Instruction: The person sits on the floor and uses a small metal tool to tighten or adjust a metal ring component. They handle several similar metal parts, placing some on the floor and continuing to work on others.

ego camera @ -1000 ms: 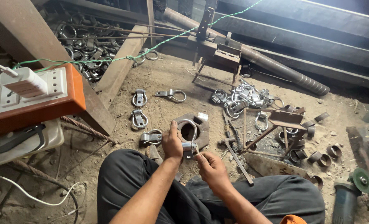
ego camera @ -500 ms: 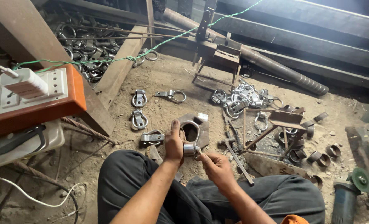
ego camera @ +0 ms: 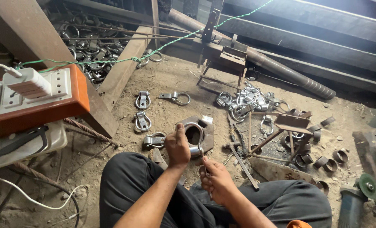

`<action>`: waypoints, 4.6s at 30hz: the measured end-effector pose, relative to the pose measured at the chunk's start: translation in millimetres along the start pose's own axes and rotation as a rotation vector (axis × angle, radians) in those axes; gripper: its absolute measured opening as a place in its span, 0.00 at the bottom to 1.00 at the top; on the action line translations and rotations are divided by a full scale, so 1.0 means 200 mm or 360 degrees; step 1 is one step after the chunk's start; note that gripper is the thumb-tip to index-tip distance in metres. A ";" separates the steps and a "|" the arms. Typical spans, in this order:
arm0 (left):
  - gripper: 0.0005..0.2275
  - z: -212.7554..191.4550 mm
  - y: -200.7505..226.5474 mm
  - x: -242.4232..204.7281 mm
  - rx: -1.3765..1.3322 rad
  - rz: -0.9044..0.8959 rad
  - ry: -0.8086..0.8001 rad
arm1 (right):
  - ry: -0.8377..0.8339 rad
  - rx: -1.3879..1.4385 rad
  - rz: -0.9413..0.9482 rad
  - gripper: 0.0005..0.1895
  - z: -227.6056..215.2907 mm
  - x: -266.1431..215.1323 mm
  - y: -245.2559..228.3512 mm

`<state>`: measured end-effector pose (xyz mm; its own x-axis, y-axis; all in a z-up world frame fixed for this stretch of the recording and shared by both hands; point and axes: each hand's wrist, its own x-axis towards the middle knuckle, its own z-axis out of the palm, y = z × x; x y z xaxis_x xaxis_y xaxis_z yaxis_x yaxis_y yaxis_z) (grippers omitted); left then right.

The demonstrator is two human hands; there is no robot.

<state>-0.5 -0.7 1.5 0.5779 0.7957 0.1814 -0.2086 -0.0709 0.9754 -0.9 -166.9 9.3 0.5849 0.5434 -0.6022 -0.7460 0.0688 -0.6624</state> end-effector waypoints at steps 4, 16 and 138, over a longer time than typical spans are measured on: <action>0.30 -0.03 0.02 0.00 0.0221 0.0337 -0.0110 | 0.0011 0.0274 0.0246 0.17 0.03 -0.05 -0.01; 0.29 0.01 -0.04 0.01 -0.0077 -0.0044 -0.0161 | 0.0167 -0.1196 -0.0674 0.17 -0.07 -0.03 -0.11; 0.18 -0.05 0.10 -0.02 -0.1548 -0.1285 -0.0599 | 0.0060 -0.1879 -0.1556 0.11 0.02 -0.15 -0.23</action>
<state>-15.6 0.9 18.9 0.9561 0.1841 -0.2282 -0.0909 0.9261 0.3662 13.8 -184.1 59.0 0.7018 0.6602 0.2677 0.5837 -0.3175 -0.7473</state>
